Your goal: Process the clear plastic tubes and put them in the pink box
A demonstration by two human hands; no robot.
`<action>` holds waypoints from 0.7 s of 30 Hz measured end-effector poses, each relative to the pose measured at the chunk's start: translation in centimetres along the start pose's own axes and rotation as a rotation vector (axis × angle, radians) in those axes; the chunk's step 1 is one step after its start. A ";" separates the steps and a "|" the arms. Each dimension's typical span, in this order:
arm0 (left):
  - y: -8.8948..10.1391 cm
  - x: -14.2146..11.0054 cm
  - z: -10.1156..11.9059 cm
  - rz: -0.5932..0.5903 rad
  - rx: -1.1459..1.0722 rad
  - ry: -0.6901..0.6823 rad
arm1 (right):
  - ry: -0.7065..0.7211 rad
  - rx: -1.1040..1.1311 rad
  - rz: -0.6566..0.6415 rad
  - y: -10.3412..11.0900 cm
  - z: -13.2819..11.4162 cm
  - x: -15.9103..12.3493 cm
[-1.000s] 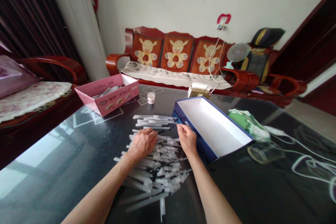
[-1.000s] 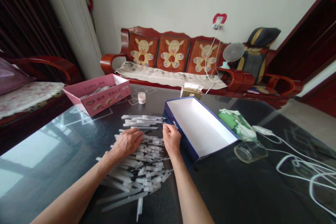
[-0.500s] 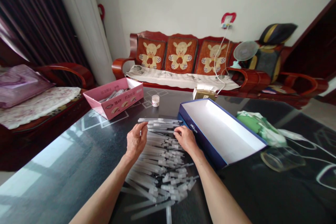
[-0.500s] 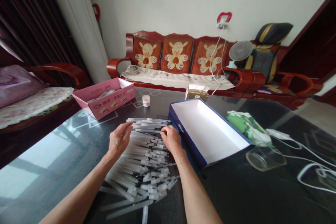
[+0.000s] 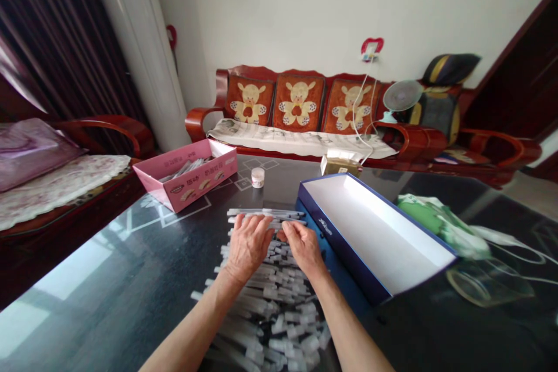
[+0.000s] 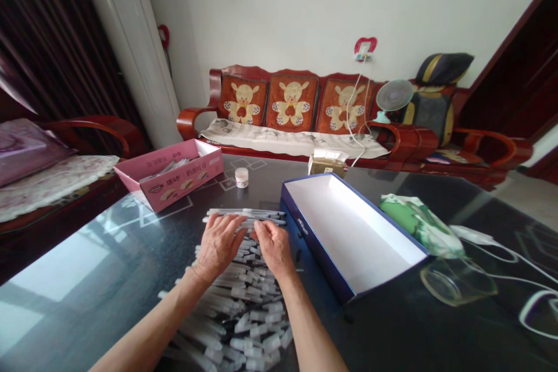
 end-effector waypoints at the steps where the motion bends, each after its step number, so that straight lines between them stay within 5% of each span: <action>1: -0.1 -0.1 0.0 -0.004 0.003 0.004 | 0.001 0.009 0.009 -0.1 0.0 0.0; 9: -0.4 -0.3 -0.2 -0.052 0.085 0.057 | -0.027 -0.002 0.075 -0.1 0.9 0.2; 21: -0.9 -0.2 -0.2 -0.080 0.118 0.100 | -0.020 0.221 -0.087 0.0 1.2 0.3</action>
Point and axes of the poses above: each hand's wrist, its own x-axis towards the middle knuckle, its own y-axis out of the back of the hand, z = x × y, the point moved 5 cm from there along x, towards the middle knuckle, and after that the axes turned 12 degrees about -z, right-handed, at the moved point
